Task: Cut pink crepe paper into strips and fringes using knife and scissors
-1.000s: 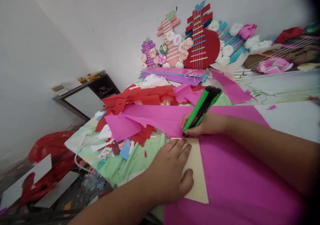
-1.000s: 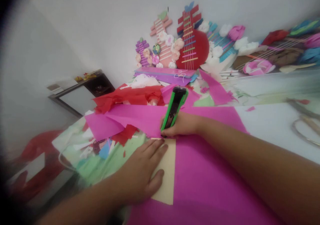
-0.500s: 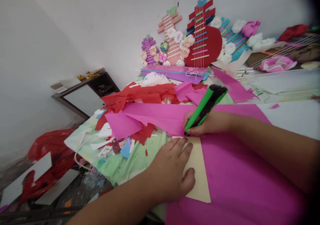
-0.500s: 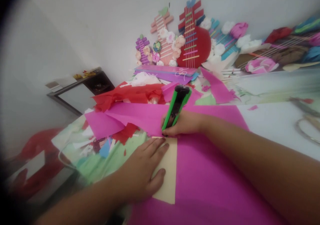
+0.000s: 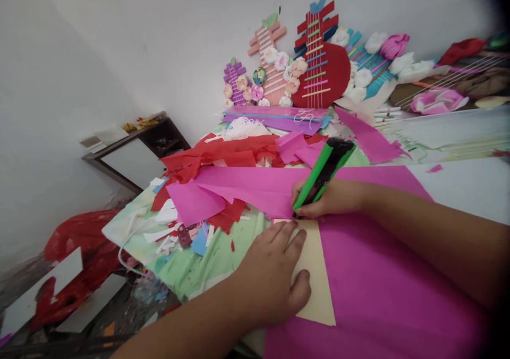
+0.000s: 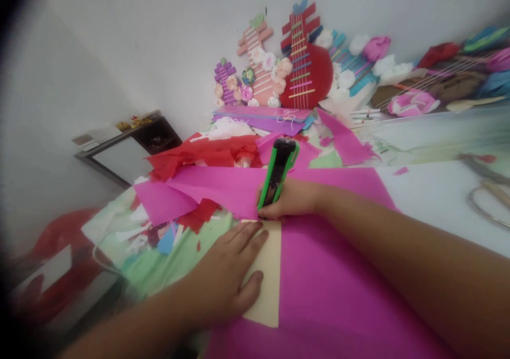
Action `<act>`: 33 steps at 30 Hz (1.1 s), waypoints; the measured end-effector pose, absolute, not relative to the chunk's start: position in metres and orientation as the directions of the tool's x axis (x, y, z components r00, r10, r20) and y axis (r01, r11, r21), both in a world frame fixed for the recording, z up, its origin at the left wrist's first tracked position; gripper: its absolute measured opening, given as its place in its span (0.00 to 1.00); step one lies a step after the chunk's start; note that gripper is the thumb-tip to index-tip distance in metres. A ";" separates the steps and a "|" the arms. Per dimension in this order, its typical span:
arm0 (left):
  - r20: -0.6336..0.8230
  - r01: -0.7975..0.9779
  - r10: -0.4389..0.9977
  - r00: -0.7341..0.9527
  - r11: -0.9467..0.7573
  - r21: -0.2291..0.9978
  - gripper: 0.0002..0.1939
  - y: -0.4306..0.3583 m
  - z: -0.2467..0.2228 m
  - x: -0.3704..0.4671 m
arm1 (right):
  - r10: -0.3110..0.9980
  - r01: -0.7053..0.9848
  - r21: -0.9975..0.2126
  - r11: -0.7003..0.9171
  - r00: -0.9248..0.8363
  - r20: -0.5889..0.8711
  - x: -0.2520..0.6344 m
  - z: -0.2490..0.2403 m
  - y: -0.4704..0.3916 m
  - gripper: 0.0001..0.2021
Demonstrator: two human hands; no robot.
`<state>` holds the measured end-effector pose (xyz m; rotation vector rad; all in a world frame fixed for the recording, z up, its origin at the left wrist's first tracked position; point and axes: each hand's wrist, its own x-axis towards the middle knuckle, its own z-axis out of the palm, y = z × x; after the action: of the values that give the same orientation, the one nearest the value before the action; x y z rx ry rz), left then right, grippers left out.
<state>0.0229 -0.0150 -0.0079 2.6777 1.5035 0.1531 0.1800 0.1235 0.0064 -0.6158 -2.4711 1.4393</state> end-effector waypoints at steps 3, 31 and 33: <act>0.040 0.849 0.856 0.516 -0.517 0.106 0.28 -0.015 -0.007 0.023 | 0.452 0.243 -0.870 0.429 -0.891 -0.025 0.181 0.006 0.123 0.03; 0.011 0.837 0.844 0.537 -0.534 0.119 0.29 -0.012 -0.006 0.023 | 0.478 0.291 -0.818 0.497 -0.878 -0.021 0.184 0.010 0.124 0.03; 0.014 0.834 0.840 0.542 -0.539 0.120 0.29 -0.012 -0.006 0.023 | 0.477 0.298 -0.814 0.499 -0.878 -0.029 0.185 0.010 0.126 0.03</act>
<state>0.0228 -0.0124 -0.0060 2.6700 1.4542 0.1059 0.1846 0.1256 0.0098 -0.6663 -2.5415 1.3211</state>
